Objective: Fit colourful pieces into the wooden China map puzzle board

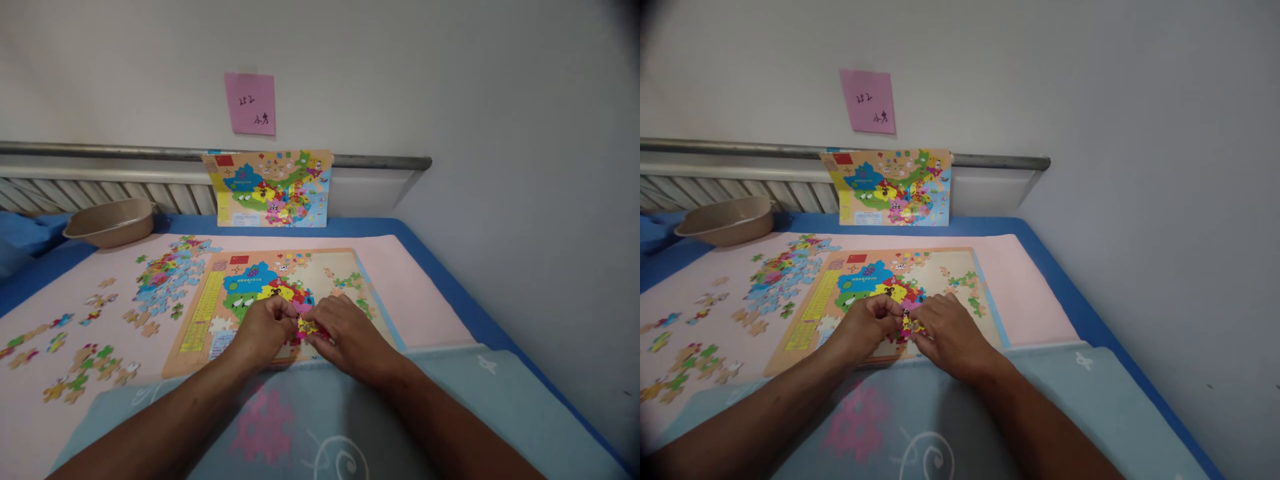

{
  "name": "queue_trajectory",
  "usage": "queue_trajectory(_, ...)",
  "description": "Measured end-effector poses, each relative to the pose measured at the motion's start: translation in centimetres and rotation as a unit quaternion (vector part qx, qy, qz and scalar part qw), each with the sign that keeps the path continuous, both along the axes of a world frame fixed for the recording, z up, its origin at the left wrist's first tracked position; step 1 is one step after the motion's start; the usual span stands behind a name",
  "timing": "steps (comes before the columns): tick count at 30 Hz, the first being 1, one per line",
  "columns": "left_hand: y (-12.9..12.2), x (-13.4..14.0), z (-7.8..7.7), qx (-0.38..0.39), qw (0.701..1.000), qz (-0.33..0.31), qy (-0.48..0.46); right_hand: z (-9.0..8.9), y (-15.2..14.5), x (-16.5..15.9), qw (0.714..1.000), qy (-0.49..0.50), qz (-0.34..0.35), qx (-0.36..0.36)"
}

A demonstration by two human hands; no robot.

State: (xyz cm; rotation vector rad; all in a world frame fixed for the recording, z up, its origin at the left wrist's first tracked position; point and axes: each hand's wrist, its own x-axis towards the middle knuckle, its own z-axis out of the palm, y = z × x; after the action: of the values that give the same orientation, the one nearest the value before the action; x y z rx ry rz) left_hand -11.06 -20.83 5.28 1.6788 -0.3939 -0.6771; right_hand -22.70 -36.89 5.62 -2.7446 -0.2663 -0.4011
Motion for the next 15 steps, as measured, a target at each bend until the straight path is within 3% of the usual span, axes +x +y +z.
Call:
queue_trajectory(8,0.1,0.1,-0.2,0.014,0.999,-0.010,-0.035,0.1,0.1,0.0,1.000,-0.003,0.001,-0.012)
queue_trajectory(12,1.8,0.2,1.4,0.025,0.994,-0.003,-0.110,0.2,-0.6,-0.1,0.999,0.006,-0.009,-0.031)
queue_trajectory(15,4.2,0.0,2.6,0.063,0.978,-0.040,-0.194,0.2,-1.9,-0.3,0.999,0.005,-0.030,-0.039)
